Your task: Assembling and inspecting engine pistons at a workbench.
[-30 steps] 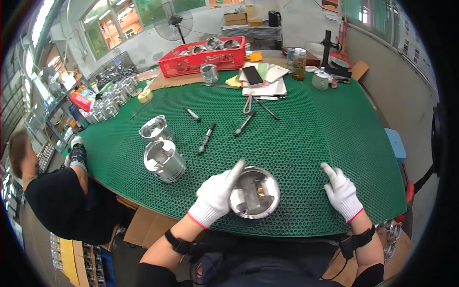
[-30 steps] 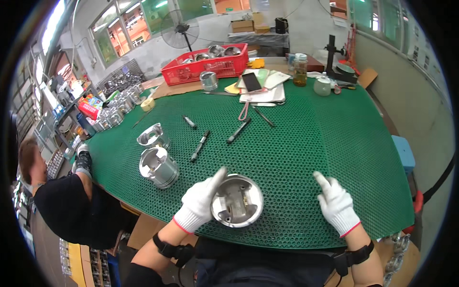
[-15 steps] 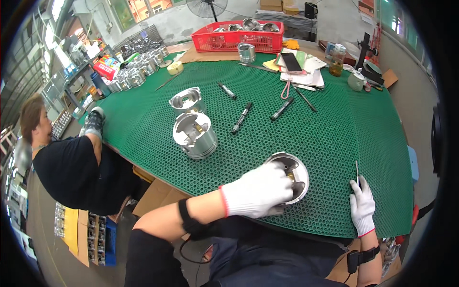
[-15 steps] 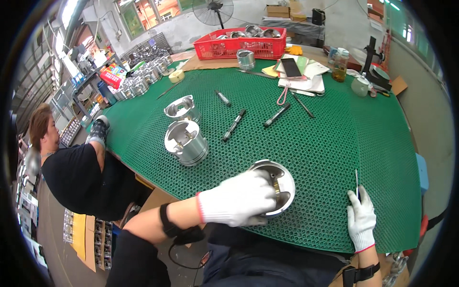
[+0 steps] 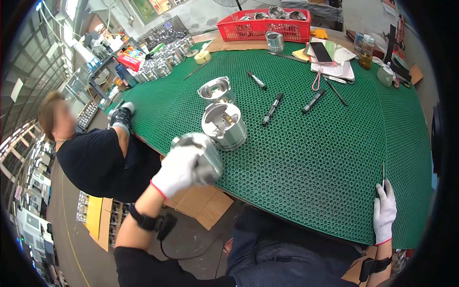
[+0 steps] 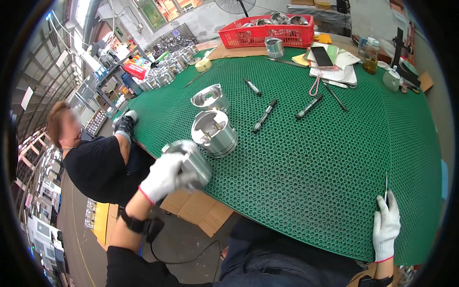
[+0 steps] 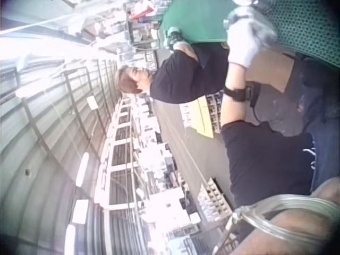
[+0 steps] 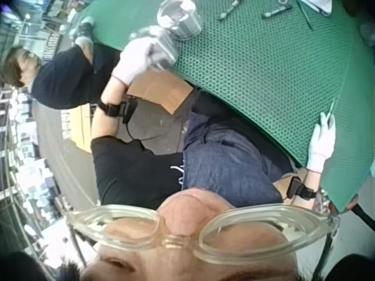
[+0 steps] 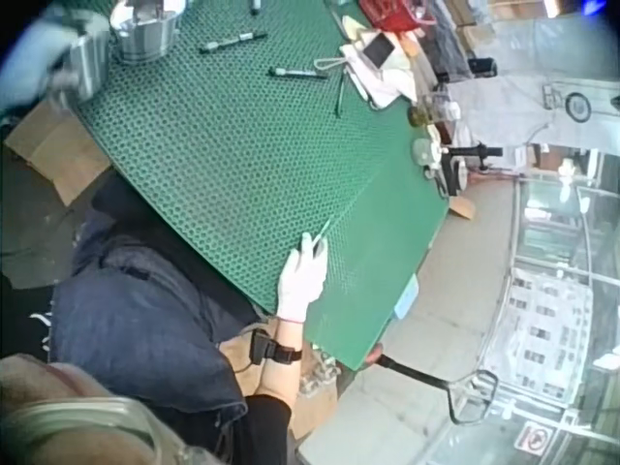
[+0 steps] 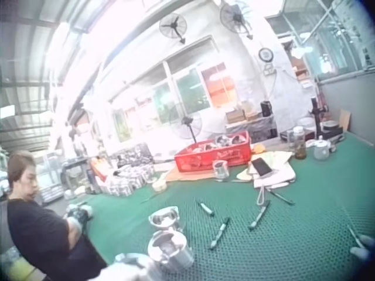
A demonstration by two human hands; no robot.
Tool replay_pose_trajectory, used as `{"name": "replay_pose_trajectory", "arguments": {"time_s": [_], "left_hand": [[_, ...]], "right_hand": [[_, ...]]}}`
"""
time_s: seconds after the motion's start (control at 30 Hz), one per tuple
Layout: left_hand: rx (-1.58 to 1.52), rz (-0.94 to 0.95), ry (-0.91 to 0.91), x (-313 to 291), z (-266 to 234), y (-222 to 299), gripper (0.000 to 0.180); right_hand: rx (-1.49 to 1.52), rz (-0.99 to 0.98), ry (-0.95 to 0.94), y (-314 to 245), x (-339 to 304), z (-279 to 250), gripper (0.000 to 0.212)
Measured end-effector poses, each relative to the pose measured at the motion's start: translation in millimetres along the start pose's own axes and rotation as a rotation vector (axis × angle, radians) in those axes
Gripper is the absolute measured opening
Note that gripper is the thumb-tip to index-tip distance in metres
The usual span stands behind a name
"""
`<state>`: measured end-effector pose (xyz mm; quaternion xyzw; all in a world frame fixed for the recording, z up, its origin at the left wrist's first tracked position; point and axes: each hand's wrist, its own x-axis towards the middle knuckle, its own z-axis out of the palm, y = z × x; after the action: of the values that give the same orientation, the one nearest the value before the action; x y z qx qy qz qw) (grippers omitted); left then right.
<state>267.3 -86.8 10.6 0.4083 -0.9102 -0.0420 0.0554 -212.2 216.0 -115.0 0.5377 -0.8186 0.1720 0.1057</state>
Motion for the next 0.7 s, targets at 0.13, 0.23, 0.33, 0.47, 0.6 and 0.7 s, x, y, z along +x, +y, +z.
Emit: {"name": "replay_pose_trajectory", "arguments": {"time_s": [0.13, 0.23, 0.33, 0.47, 0.6, 0.7], "left_hand": [[0.330, -0.274, 0.282, 33, 20, -98, 0.039], [0.208, -0.474, 0.456, 42, 29, -144, 0.037], [0.039, -0.328, 0.739, 48, 29, -131, 0.038], [-0.198, 0.223, 0.577, 10, 36, -15, 0.032], [-0.282, 0.178, 0.123, -64, 74, 22, 0.020], [-0.453, -0.216, -0.220, -115, 165, 8, 0.036]], "right_hand": [[0.007, -0.035, 0.012, -5, -1, 0, 0.045], [0.014, -0.037, 0.005, -5, 0, 6, 0.045], [0.018, -0.039, -0.013, -8, 3, 10, 0.045], [0.132, -0.015, -0.031, 2, -5, -3, 0.044], [0.007, -0.064, -0.081, 38, -7, 15, 0.045], [0.002, -0.075, -0.049, 49, -7, 25, 0.044]]}}
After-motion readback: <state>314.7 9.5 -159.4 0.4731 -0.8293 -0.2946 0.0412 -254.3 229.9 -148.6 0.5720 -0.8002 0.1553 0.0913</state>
